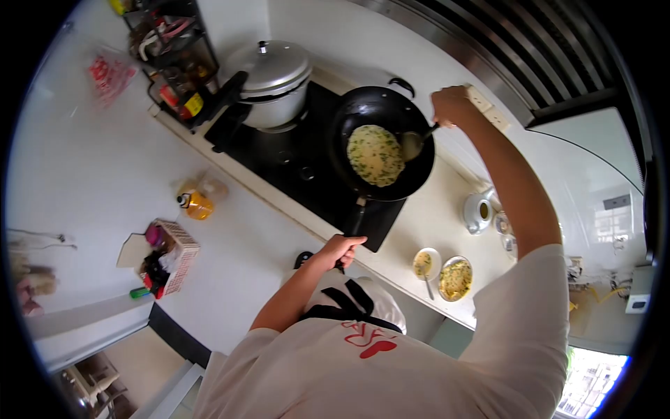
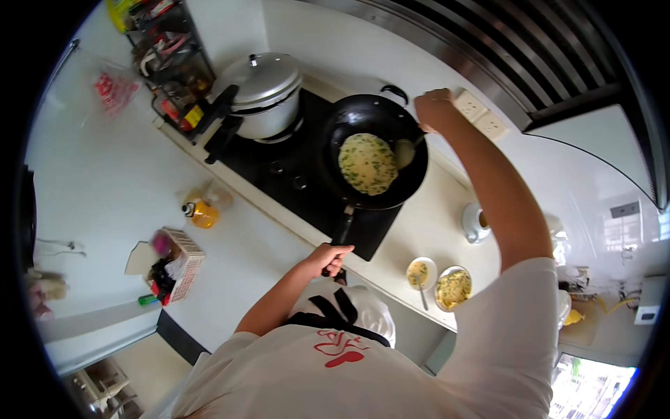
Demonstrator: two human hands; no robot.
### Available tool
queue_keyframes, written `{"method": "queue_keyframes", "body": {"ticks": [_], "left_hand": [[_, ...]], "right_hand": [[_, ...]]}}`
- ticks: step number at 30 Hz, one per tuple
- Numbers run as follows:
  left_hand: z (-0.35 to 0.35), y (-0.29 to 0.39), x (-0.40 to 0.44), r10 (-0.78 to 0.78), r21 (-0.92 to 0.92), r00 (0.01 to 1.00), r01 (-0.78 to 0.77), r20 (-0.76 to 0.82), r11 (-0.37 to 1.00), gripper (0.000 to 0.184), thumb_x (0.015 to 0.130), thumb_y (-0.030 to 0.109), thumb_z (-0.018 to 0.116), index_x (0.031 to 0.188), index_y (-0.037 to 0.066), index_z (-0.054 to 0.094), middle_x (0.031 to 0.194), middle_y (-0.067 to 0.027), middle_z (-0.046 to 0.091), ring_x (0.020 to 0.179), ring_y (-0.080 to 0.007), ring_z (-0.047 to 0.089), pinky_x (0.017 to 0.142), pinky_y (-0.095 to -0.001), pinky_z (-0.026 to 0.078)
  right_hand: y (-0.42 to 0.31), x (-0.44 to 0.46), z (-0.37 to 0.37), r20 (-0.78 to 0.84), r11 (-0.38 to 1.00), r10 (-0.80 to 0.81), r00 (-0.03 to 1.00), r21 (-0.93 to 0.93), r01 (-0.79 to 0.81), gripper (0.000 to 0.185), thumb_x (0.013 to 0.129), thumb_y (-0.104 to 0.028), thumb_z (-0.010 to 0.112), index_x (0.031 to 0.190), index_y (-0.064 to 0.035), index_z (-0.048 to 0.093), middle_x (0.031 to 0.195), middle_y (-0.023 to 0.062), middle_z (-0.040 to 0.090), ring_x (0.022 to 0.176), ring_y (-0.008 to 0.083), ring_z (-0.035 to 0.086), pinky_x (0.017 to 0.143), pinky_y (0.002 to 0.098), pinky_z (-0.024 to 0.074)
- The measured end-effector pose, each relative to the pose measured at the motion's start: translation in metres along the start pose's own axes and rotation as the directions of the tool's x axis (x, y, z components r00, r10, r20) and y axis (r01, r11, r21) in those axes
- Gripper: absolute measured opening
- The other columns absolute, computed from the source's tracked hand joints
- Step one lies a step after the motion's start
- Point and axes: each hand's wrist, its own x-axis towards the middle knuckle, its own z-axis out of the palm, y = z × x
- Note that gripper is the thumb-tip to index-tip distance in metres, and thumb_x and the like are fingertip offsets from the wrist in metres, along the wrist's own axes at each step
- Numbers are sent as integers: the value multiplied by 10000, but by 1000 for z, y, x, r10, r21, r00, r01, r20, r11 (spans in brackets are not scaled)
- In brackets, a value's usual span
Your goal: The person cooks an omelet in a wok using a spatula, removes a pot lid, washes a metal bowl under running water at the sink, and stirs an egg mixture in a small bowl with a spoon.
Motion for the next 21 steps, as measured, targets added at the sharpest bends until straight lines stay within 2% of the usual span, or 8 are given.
{"method": "queue_keyframes", "body": {"ticks": [5, 6, 8, 11, 13, 15, 18, 21], "left_hand": [[-10, 2, -16, 220, 79, 975, -217, -35, 973, 451, 817, 495, 695, 744, 119, 456, 541, 35, 403, 434, -94, 395, 425, -254, 331], [-20, -4, -9, 419, 229, 873, -367, -250, 902, 458, 817, 493, 695, 788, 84, 491, 582, 17, 471, 523, -79, 480, 473, -239, 402], [-41, 11, -33, 543, 227, 761, -493, -356, 840, 428, 839, 458, 679, 810, 47, 565, 627, -3, 554, 618, -85, 564, 585, -238, 482], [-110, 23, -31, 664, 526, 466, -404, -585, 748, 320, 874, 341, 644, 818, 28, 611, 653, -58, 614, 664, -136, 635, 614, -277, 503], [-157, 41, -22, 780, 766, 221, -165, -585, 621, 250, 876, 272, 622, 851, 23, 608, 661, -94, 625, 664, -186, 658, 592, -303, 506], [-144, 77, -52, 882, 885, -89, -104, -462, 453, 189, 871, 219, 621, 862, 32, 595, 645, -102, 612, 604, -228, 632, 568, -317, 493], [-104, 121, -109, 872, 884, -150, -115, -467, 453, 124, 863, 132, 632, 817, 40, 563, 640, -106, 618, 560, -240, 604, 548, -330, 465], [-131, 127, -113, 936, 938, -66, -37, -346, 344, 149, 868, 150, 639, 820, 32, 562, 639, -115, 614, 564, -251, 607, 545, -333, 466]], "right_hand": [[19, -38, 10, -99, 988, 74, 992, 142, -59, 191, 757, -163, 702, 943, -121, 716, 942, 101, 702, 893, 259, 682, 745, 382, 541], [26, -52, 20, -153, 976, 76, 985, 215, -42, 198, 775, -159, 682, 970, -159, 718, 934, 105, 697, 877, 268, 678, 742, 388, 541], [32, -81, 43, -246, 913, 138, 959, 408, -27, 259, 794, -152, 658, 1032, -239, 714, 922, 118, 690, 860, 283, 669, 747, 396, 538], [18, -127, 71, -295, 716, 314, 902, 698, -21, 368, 801, -161, 666, 1140, -303, 675, 892, 157, 683, 825, 303, 662, 740, 402, 527], [-3, -149, 74, -54, 531, 383, 922, 830, -172, 380, 799, -193, 690, 1166, -285, 663, 869, 164, 683, 782, 317, 663, 711, 387, 518], [-30, -158, 126, -317, 402, 455, 832, 907, 126, 383, 803, -149, 697, 1178, -220, 664, 823, 144, 686, 671, 242, 657, 672, 333, 506], [-61, -188, 135, -107, 121, 420, 901, 991, 62, 450, 801, -51, 681, 1241, -120, 618, 717, 47, 620, 591, 93, 483, 575, 248, 424], [-92, -206, 157, 54, -87, 417, 907, 996, -20, 464, 804, -40, 673, 1260, -66, 594, 656, -30, 493, 572, 56, 376, 511, 221, 327]]}}
